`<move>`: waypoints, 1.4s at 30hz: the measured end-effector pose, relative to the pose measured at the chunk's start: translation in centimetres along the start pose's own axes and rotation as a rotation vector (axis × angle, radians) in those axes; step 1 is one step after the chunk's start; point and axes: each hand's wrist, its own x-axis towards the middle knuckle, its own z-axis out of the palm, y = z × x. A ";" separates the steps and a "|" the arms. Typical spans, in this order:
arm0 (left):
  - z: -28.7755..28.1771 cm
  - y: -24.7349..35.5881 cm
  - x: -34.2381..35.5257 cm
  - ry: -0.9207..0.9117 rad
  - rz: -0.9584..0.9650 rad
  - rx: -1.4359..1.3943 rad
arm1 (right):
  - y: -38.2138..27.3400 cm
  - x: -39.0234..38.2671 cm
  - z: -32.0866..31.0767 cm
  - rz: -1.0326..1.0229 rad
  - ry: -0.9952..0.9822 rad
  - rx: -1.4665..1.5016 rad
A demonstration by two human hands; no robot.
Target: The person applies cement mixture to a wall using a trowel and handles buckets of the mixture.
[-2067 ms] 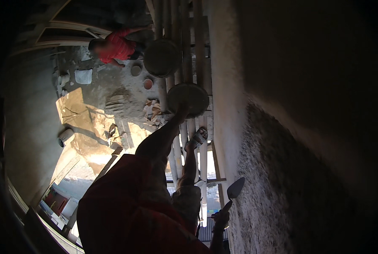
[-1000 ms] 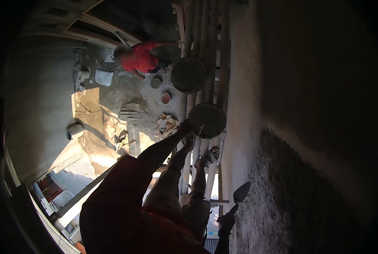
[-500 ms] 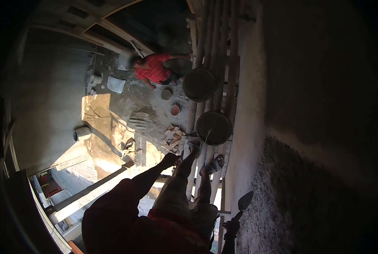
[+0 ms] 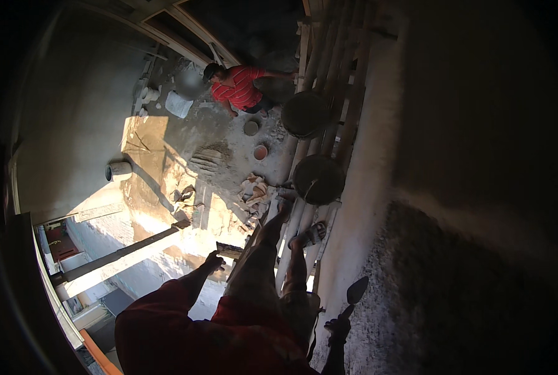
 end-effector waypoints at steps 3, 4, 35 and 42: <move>-1.1 -1.1 -2.1 0.052 -0.060 0.010 | -0.7 0.2 0.7 -0.022 0.002 -0.129; -1.2 -1.0 -2.0 0.051 -0.059 -0.010 | -0.8 0.3 0.8 0.026 -0.028 -0.070; -3.4 -17.1 -3.5 0.011 0.086 -0.504 | 2.6 -0.2 2.2 -0.028 -0.041 -0.487; -3.4 -10.9 -5.6 -0.191 0.248 -0.641 | 5.0 0.9 -1.1 0.183 -0.292 -0.077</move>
